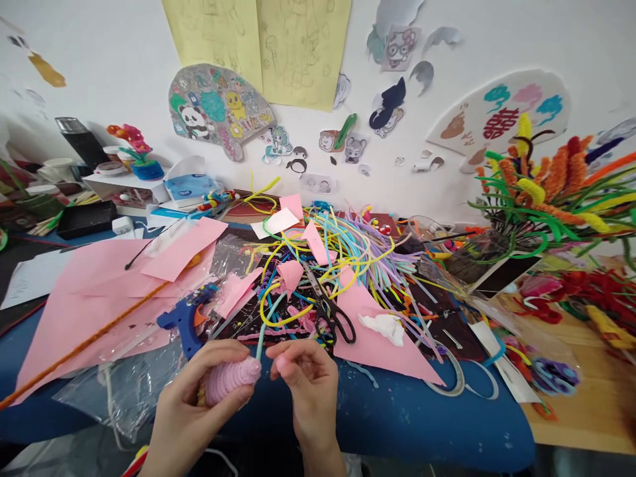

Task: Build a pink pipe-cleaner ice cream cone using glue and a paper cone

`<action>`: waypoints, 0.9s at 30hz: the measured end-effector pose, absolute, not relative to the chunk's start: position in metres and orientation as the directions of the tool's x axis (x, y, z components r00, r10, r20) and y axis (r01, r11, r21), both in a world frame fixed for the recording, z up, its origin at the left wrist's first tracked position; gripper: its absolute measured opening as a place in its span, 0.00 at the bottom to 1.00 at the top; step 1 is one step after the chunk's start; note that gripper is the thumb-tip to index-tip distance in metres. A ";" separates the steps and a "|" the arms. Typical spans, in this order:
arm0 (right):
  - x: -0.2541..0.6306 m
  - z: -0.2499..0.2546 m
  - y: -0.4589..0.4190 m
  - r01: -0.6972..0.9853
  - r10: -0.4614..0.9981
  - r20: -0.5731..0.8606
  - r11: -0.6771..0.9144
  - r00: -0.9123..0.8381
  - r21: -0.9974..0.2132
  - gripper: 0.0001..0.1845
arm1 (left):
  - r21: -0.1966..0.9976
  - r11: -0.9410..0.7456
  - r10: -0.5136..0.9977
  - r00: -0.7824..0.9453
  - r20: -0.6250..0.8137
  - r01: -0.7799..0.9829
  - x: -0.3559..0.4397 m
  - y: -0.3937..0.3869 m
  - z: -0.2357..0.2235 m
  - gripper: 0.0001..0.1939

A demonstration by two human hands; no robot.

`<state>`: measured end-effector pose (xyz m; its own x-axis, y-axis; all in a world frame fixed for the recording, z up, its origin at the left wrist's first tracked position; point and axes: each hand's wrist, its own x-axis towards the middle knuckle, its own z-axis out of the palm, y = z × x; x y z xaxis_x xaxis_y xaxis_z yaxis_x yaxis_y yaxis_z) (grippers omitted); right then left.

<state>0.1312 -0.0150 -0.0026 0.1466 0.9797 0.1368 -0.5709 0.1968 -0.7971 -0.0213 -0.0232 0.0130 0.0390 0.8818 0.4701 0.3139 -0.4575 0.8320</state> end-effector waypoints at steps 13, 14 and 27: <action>0.148 0.004 -0.024 -0.181 0.899 0.415 0.436 0.143 -0.882 0.04 | 0.711 -0.556 0.810 0.091 0.579 0.430 -0.016 -0.028 0.018 0.11; 0.149 0.006 -0.025 -0.133 0.888 0.438 0.456 0.143 -0.880 0.05 | 0.710 -0.553 0.813 0.097 0.574 0.435 -0.016 -0.028 0.018 0.11; 0.152 0.012 -0.025 0.184 0.812 0.582 0.567 0.041 -0.803 0.15 | 0.712 -0.547 0.816 0.092 0.570 0.440 -0.014 -0.030 0.021 0.12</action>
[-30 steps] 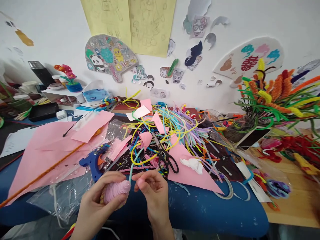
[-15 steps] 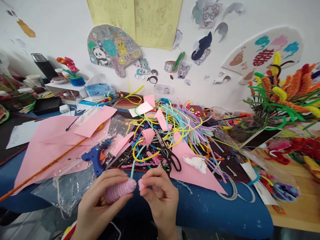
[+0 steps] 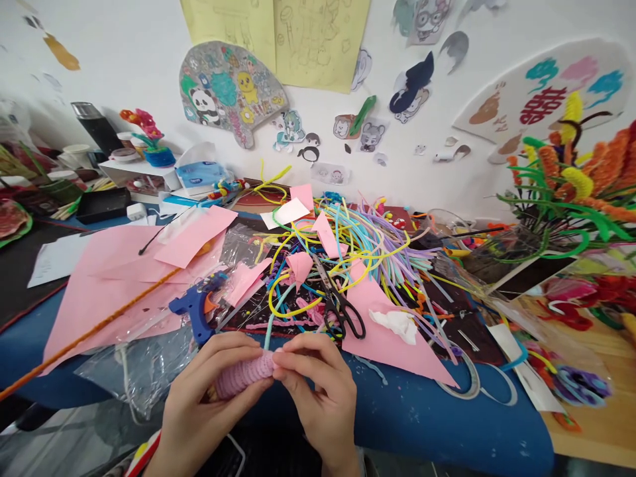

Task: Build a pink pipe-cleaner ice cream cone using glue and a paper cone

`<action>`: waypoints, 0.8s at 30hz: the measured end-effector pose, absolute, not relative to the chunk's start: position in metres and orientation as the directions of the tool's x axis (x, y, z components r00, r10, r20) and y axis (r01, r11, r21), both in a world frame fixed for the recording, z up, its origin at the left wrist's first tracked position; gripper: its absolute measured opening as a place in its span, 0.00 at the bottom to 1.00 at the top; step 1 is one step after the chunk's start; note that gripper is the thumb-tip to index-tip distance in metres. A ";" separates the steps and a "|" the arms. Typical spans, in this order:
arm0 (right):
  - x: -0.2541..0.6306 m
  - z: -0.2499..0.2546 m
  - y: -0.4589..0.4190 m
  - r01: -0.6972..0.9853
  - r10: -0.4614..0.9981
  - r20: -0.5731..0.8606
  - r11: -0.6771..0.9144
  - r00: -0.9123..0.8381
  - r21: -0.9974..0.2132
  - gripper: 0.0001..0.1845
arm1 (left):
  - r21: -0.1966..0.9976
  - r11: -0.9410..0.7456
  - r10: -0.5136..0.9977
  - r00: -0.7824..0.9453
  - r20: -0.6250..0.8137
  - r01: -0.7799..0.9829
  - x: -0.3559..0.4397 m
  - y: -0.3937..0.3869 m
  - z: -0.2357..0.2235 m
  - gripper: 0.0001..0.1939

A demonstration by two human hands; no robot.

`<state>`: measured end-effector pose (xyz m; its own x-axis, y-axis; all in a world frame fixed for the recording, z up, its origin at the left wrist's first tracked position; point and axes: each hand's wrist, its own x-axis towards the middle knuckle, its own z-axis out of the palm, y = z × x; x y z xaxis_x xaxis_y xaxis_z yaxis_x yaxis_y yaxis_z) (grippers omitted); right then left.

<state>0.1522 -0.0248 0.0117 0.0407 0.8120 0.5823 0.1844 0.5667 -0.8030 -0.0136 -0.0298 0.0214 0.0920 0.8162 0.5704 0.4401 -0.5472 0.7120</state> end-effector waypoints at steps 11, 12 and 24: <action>0.151 0.012 -0.030 0.286 0.846 0.532 0.503 0.030 -0.816 0.19 | 0.763 -0.492 0.852 0.052 0.521 0.418 -0.012 -0.030 0.017 0.14; 0.151 0.012 -0.030 0.298 0.839 0.543 0.510 0.032 -0.807 0.19 | 0.768 -0.485 0.856 0.048 0.514 0.417 -0.012 -0.030 0.017 0.14; 0.150 0.012 -0.036 0.406 0.844 0.536 0.485 0.014 -0.775 0.24 | 0.972 -0.211 0.977 -0.020 0.214 0.100 -0.012 -0.022 0.011 0.14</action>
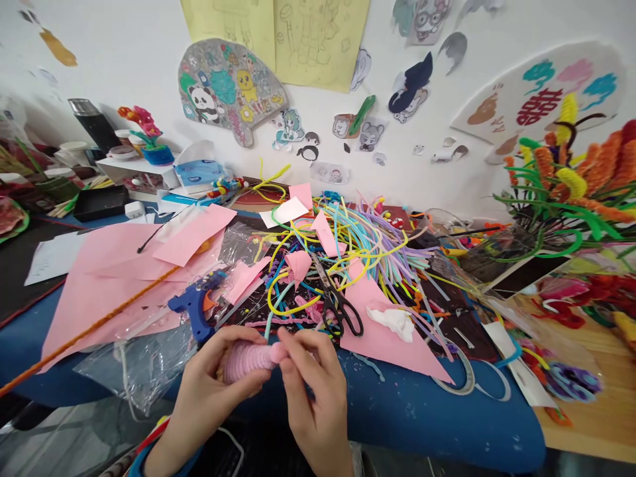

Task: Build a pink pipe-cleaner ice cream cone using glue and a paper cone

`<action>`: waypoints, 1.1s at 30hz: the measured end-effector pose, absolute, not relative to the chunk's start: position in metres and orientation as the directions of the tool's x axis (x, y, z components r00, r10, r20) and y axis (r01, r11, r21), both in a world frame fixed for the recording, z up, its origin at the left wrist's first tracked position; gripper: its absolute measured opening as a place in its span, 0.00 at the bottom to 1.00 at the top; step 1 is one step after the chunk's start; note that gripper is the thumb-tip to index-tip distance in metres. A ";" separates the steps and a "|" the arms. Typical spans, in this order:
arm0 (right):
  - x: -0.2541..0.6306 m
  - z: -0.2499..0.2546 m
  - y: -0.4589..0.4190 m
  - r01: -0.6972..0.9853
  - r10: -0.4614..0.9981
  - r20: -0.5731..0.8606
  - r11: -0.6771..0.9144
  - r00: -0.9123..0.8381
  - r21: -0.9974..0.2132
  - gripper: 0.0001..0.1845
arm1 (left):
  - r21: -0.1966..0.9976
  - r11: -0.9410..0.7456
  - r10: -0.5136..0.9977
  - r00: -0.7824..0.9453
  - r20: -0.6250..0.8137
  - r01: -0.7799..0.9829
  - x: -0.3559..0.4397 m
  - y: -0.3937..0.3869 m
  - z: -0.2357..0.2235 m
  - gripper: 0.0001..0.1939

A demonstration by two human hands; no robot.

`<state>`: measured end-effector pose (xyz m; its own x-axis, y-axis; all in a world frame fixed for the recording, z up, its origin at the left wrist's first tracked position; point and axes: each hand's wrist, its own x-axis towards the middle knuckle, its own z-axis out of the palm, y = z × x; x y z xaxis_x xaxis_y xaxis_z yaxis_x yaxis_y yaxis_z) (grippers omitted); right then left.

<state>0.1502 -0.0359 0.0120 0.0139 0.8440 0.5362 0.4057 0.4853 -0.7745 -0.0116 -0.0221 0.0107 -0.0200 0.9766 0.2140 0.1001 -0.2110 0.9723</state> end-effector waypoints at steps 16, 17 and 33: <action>0.129 -0.023 -0.054 0.488 0.853 0.516 0.416 0.085 -0.767 0.31 | 0.757 0.279 0.960 0.162 -0.227 -0.591 0.023 -0.021 0.006 0.18; 0.130 -0.025 -0.056 0.482 0.851 0.515 0.411 0.102 -0.774 0.32 | 0.769 0.274 0.961 0.183 -0.206 -0.577 0.023 -0.023 0.004 0.17; 0.155 -0.041 -0.089 -0.135 0.974 0.156 0.178 0.162 -0.975 0.34 | 0.960 -0.208 0.925 0.280 0.255 -0.187 0.000 0.005 0.001 0.11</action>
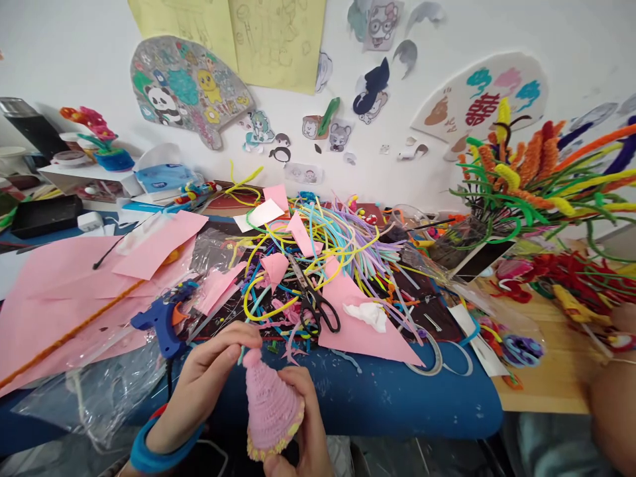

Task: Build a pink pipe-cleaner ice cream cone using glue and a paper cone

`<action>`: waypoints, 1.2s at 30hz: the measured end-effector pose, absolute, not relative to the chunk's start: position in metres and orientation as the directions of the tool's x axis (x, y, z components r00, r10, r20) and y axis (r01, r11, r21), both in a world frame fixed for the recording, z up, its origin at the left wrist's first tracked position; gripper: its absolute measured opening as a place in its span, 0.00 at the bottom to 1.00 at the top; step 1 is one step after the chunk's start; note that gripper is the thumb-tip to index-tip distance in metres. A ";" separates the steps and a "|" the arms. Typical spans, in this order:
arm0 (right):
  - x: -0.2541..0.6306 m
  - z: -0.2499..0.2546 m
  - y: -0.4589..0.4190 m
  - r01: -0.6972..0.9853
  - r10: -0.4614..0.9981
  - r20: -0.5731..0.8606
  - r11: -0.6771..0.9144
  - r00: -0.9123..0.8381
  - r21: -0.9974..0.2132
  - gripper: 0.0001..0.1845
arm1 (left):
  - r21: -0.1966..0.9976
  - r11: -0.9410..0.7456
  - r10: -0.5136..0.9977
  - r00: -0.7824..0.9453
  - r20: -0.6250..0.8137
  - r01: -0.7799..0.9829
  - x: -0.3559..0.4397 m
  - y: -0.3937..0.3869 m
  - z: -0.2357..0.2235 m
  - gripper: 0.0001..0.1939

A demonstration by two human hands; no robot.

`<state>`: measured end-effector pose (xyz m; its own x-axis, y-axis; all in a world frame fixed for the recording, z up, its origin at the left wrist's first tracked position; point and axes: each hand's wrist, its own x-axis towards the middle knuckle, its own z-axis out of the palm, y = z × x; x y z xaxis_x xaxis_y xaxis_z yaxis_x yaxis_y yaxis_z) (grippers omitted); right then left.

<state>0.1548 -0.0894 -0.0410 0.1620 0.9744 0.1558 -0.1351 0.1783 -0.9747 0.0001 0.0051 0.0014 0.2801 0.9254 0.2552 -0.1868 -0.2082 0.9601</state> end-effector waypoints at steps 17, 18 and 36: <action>0.174 -0.059 -0.079 -0.074 0.961 0.274 0.270 -0.041 -0.960 0.32 | 0.873 -0.487 0.792 0.442 0.421 0.040 -0.022 0.017 0.018 0.07; 0.174 -0.058 -0.079 -0.068 0.960 0.276 0.273 -0.044 -0.960 0.32 | 0.869 -0.492 0.786 0.456 0.418 0.052 -0.022 0.018 0.019 0.07; 0.177 -0.063 -0.076 -0.073 0.952 0.304 0.300 -0.048 -0.951 0.32 | 0.809 -0.584 0.734 0.469 0.491 0.067 -0.020 0.020 0.021 0.12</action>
<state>0.1774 -0.0763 -0.0633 -0.0485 0.9516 0.3036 -0.0733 0.2998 -0.9512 -0.0199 0.0201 0.0208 0.4685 0.7344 0.4910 0.0672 -0.5838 0.8091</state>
